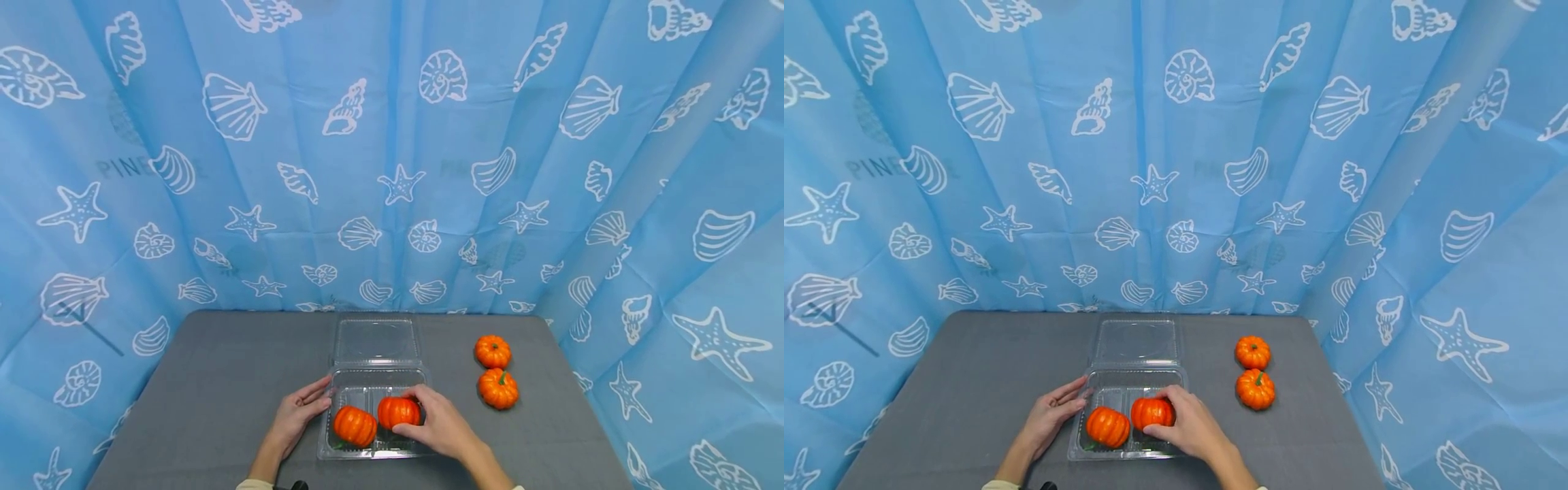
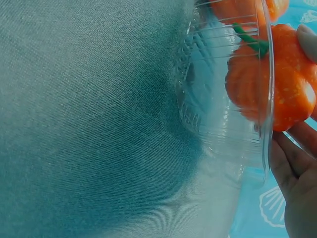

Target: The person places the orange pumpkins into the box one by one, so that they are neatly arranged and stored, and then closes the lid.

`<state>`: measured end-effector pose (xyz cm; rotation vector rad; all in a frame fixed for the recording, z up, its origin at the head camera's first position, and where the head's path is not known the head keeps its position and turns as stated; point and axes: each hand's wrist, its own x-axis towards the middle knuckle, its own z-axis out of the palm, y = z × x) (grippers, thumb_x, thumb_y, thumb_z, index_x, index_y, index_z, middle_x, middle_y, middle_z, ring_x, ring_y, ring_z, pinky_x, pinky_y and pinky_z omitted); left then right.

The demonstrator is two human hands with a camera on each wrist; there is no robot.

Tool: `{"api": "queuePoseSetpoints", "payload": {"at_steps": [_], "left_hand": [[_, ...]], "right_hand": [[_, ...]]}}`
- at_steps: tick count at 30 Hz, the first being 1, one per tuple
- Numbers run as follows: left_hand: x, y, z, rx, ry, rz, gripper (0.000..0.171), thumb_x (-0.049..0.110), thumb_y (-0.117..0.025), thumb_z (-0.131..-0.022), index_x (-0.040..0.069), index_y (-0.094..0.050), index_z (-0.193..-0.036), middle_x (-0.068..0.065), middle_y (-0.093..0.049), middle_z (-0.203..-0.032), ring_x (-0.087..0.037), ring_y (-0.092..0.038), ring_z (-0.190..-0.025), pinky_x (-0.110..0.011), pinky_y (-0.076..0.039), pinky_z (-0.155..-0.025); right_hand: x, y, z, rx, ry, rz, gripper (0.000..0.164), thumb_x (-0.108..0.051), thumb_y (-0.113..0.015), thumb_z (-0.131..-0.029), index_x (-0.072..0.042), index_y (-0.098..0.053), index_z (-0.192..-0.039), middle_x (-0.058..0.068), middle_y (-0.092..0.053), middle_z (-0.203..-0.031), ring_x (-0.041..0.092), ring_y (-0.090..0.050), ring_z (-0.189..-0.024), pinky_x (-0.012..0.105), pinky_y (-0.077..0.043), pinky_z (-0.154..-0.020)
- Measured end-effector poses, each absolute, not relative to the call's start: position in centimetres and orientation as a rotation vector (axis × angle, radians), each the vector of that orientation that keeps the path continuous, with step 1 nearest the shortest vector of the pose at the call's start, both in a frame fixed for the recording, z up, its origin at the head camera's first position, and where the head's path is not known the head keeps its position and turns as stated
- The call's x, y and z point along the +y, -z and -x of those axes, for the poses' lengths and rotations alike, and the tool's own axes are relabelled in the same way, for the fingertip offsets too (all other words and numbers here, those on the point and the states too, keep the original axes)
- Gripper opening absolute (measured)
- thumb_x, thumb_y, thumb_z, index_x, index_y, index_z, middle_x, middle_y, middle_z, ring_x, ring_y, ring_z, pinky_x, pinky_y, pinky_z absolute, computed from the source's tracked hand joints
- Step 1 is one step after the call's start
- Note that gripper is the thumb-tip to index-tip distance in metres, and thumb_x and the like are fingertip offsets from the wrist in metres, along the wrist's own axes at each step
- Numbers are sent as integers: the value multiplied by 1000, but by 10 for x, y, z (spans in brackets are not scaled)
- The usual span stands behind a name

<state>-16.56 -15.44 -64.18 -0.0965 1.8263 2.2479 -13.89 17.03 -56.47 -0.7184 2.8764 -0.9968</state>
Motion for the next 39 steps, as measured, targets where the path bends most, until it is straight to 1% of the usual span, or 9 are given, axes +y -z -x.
{"api": "queuePoseSetpoints", "payload": {"at_steps": [6,10,15,22,27,30,33,36,39], "left_hand": [[-154,642,165,1846,-2245,105,60,3,-73,-90,-3,-52,-146,-21,-51,-152,-10,-67,-122,-18,-55,-94],[-153,642,165,1873,-2233,103,59,4,-74,-90,-2,-53,-146,-19,-52,-152,-7,-67,-120,-17,-54,-94],[-154,642,165,1873,-2240,98,59,3,-74,-90,-2,-53,-145,-20,-53,-152,-3,-68,-116,-17,-54,-94],[-155,645,166,1865,-2249,89,59,3,-74,-90,-2,-53,-145,-20,-52,-152,-5,-68,-118,-17,-54,-94],[-153,645,166,1895,-2242,112,59,5,-76,-89,0,-56,-144,-17,-55,-150,-5,-67,-119,-17,-54,-93],[-153,646,167,1929,-2233,110,58,7,-77,-89,-1,-57,-143,-16,-57,-148,-3,-67,-117,-16,-55,-92],[-153,646,166,1964,-2217,95,57,8,-76,-90,-2,-57,-143,-15,-59,-147,-1,-67,-116,-16,-55,-92],[-153,645,166,1955,-2221,108,57,8,-77,-89,-1,-58,-142,-14,-60,-146,0,-67,-115,-16,-55,-92],[-153,644,165,1938,-2235,123,57,7,-77,-88,0,-59,-142,-15,-59,-147,0,-67,-114,-17,-55,-92]], "right_hand": [[169,565,136,2968,866,843,55,-59,-78,-83,-20,-69,-121,-10,-70,-109,9,-63,-93,29,-54,-78],[168,566,134,3043,790,907,51,-58,-79,-81,-22,-70,-116,-12,-70,-105,9,-64,-94,31,-51,-82],[167,567,134,3031,745,902,51,-58,-80,-80,-22,-70,-114,-11,-70,-105,9,-64,-95,34,-51,-85],[166,567,134,3007,740,896,52,-58,-81,-79,-22,-71,-115,-12,-70,-105,8,-62,-94,36,-51,-86],[166,566,136,2983,761,866,54,-61,-77,-82,-20,-71,-117,-12,-70,-106,7,-61,-93,37,-52,-86],[167,564,137,2959,800,868,52,-59,-75,-85,-20,-71,-118,-10,-70,-106,8,-61,-92,31,-53,-83],[167,561,138,2924,844,860,49,-56,-74,-88,-18,-70,-119,-6,-70,-108,11,-61,-91,28,-55,-80],[168,557,138,2900,873,835,46,-52,-73,-90,-18,-70,-121,-3,-70,-113,15,-63,-95,29,-56,-84],[168,555,137,2920,890,824,41,-49,-72,-92,-20,-69,-120,-6,-69,-116,17,-63,-98,31,-56,-86]]}}
